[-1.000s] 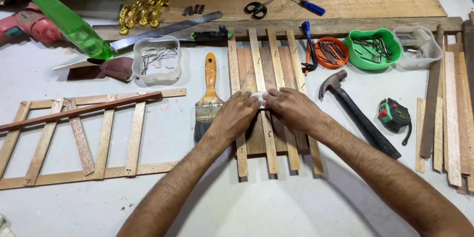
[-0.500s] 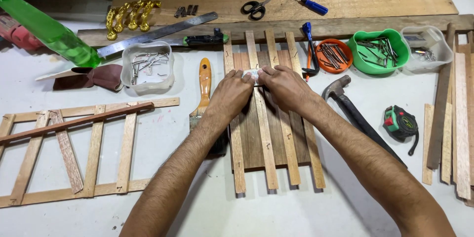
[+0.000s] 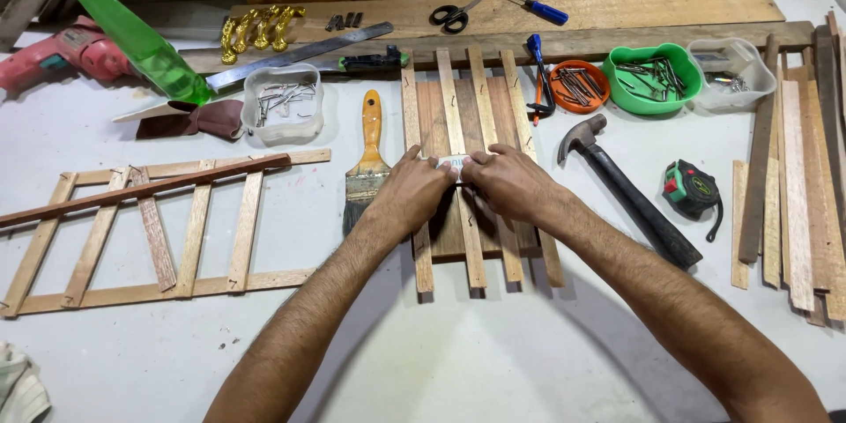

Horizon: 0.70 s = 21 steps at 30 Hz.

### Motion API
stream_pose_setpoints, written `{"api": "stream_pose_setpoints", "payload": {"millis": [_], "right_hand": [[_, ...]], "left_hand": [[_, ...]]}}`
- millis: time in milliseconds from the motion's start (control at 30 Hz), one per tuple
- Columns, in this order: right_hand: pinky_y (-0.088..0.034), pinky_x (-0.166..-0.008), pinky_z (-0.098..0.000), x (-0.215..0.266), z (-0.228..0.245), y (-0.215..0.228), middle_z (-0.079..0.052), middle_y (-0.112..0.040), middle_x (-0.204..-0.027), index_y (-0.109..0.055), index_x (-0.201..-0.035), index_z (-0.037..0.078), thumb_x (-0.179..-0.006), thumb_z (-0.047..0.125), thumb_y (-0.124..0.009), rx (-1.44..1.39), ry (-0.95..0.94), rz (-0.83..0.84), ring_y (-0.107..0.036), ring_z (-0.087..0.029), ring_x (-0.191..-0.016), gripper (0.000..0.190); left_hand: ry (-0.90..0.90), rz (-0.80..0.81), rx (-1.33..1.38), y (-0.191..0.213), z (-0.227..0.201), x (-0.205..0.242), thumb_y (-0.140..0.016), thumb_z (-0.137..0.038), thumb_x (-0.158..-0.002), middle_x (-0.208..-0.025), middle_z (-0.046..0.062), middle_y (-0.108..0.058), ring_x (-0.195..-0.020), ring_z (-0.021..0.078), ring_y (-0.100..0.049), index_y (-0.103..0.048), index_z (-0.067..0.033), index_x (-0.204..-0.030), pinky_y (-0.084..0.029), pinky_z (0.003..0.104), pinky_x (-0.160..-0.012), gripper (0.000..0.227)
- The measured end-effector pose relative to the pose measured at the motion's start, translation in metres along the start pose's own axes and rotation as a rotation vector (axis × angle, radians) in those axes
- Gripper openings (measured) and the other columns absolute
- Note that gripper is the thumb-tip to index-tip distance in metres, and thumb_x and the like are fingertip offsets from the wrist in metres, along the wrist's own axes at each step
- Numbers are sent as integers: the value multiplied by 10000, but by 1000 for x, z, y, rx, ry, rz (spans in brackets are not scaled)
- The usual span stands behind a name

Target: Measuring, sanding, and assembling wooden slats to create a frame or lattice structure.

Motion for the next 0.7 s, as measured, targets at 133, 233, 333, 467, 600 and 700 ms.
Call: {"api": "stream_pose_setpoints", "payload": {"millis": [133,233,333,467,600,700], "right_hand": [[-378,-1211,-503,11,8,-13,-142,-720,-1073,-653,-1224,126,-1009,286,-634,39,-6,156,-725,-249,-975,269],[-404,-1170,-515,6,-2,-31,-160,-719,-1111,-630,-1220,59,-991,280,-641,86,47,94,-711,-268,-1033,319],[-381,-1153,-539,-5,-9,-27,-194,-710,-1146,-622,-1202,11,-962,202,-668,113,105,-45,-711,-294,-1043,311],[-340,-1205,-509,-31,-29,-22,-172,-685,-1230,-609,-1220,22,-836,75,-721,135,24,66,-703,-268,-1067,403],[-348,-1219,-495,-57,-51,-16,-172,-700,-1189,-615,-1237,23,-894,17,-670,82,-2,40,-714,-272,-1051,347],[-395,-1154,-498,-71,-62,-3,-210,-682,-1238,-616,-1233,-14,-812,-10,-691,26,47,-104,-730,-293,-954,428]], "left_hand": [[17,78,28,0,-10,13,-463,-4,-1056,-980,123,-789,-1160,206,-692,-704,-112,-1209,-173,571,-1311,306],[9,49,7,-14,-2,6,-468,-10,-1047,-1047,148,-758,-1128,235,-700,-692,-103,-1243,-165,593,-1285,312],[-16,-47,5,-11,7,-6,-503,-15,-1007,-1084,149,-750,-1160,249,-679,-701,-108,-1223,-153,593,-1261,307],[34,-24,35,1,28,-25,-467,84,-972,-1089,127,-755,-1158,219,-688,-670,-124,-1285,-122,557,-1300,427],[6,-160,1,-10,57,-58,-489,70,-921,-1137,156,-734,-1108,266,-696,-678,-123,-1262,-155,561,-1247,435],[50,-108,40,17,65,-63,-521,7,-950,-1162,159,-717,-1046,293,-718,-680,-118,-1248,-168,554,-1264,360]]}}
Point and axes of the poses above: each hand's wrist, its own x-axis away from the middle knuckle, its own y-axis out of the back of the hand, z = x × y, the point moved 9 cm from there along -x, towards the middle knuckle
